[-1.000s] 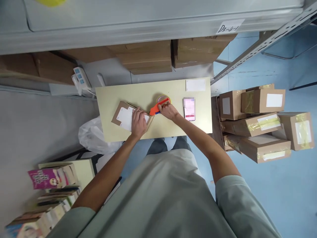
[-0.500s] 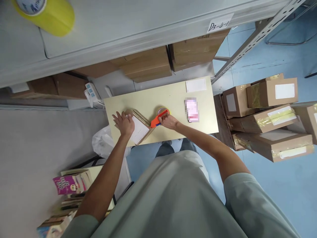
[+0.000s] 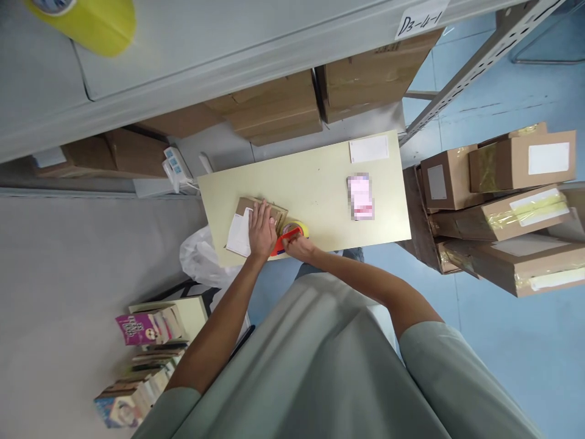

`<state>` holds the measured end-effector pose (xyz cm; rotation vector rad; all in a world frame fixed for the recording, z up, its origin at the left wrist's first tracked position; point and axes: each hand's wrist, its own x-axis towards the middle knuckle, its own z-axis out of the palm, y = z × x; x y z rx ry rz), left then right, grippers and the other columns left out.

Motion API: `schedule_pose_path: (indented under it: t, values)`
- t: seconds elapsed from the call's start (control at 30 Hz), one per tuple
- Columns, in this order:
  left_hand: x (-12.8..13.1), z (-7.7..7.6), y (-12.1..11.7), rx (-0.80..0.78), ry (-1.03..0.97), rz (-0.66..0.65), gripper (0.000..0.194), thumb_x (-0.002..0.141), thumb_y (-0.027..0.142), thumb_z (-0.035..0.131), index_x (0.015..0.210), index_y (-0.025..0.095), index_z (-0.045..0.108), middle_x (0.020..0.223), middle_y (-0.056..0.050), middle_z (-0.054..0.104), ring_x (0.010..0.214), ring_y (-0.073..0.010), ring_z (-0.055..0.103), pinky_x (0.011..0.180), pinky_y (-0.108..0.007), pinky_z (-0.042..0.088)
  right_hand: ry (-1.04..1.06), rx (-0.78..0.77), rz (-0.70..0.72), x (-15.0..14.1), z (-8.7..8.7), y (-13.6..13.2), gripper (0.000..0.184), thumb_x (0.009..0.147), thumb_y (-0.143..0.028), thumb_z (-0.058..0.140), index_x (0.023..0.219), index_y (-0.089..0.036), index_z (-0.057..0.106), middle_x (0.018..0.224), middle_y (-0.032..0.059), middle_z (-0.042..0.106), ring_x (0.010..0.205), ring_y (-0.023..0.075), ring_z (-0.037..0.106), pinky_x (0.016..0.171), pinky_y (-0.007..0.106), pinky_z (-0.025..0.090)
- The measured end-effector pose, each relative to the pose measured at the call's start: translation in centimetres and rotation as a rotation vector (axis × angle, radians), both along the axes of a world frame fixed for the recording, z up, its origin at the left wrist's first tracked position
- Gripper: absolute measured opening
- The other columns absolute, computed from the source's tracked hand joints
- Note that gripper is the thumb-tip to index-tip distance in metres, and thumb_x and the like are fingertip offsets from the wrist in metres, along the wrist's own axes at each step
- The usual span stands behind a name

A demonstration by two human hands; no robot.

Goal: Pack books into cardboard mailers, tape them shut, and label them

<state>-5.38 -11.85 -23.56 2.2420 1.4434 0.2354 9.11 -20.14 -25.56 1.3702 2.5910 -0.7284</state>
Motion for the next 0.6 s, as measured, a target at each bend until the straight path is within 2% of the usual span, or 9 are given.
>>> schedule_pose_path:
  t: [0.17,0.27,0.4,0.6]
  values:
    - [-0.1,-0.4,0.0,0.003,-0.013,0.003,0.058,0.112,0.036,0.028,0.161,0.016,0.05,0.173,-0.016,0.043,0.17,-0.0277,0.018,0.139,-0.06,0.018,-0.134,-0.09,-0.167,6.1,0.6,3.5,0.038,0.109,-0.01,0.033,0.137,0.005,0.053,0.108,0.0328,0.078,0.094,0.0324,0.079,0.085,0.043,0.051]
    - [0.0,-0.5,0.1,0.008,-0.008,0.001,0.058,0.112,0.037,0.029,0.162,0.017,0.05,0.173,-0.016,0.044,0.17,-0.0277,0.018,0.139,-0.06,0.019,-0.195,-0.035,-0.177,9.4,0.8,6.0,0.043,0.115,-0.025,0.029,0.14,0.004,0.048,0.11,0.0322,0.078,0.098,0.0339,0.078,0.091,0.044,0.048]
    - [0.1,-0.6,0.2,0.022,-0.011,0.005,0.058,0.113,0.038,0.027,0.163,0.018,0.049,0.173,-0.016,0.044,0.17,-0.0282,0.019,0.139,-0.061,0.019,-0.216,0.039,-0.118,10.4,0.7,8.0,0.044,0.116,-0.03,0.029,0.141,0.002,0.046,0.111,0.028,0.078,0.101,0.0333,0.076,0.099,0.045,0.044]
    - [-0.1,0.7,0.4,-0.02,-0.032,-0.048,0.059,0.113,0.044,0.026,0.16,0.018,0.051,0.175,-0.015,0.041,0.17,-0.0292,0.02,0.139,-0.06,0.02,-0.203,0.106,-0.053,11.1,0.3,8.9,0.048,0.115,-0.032,0.034,0.146,0.003,0.045,0.122,0.0302,0.075,0.107,0.035,0.073,0.106,0.048,0.041]
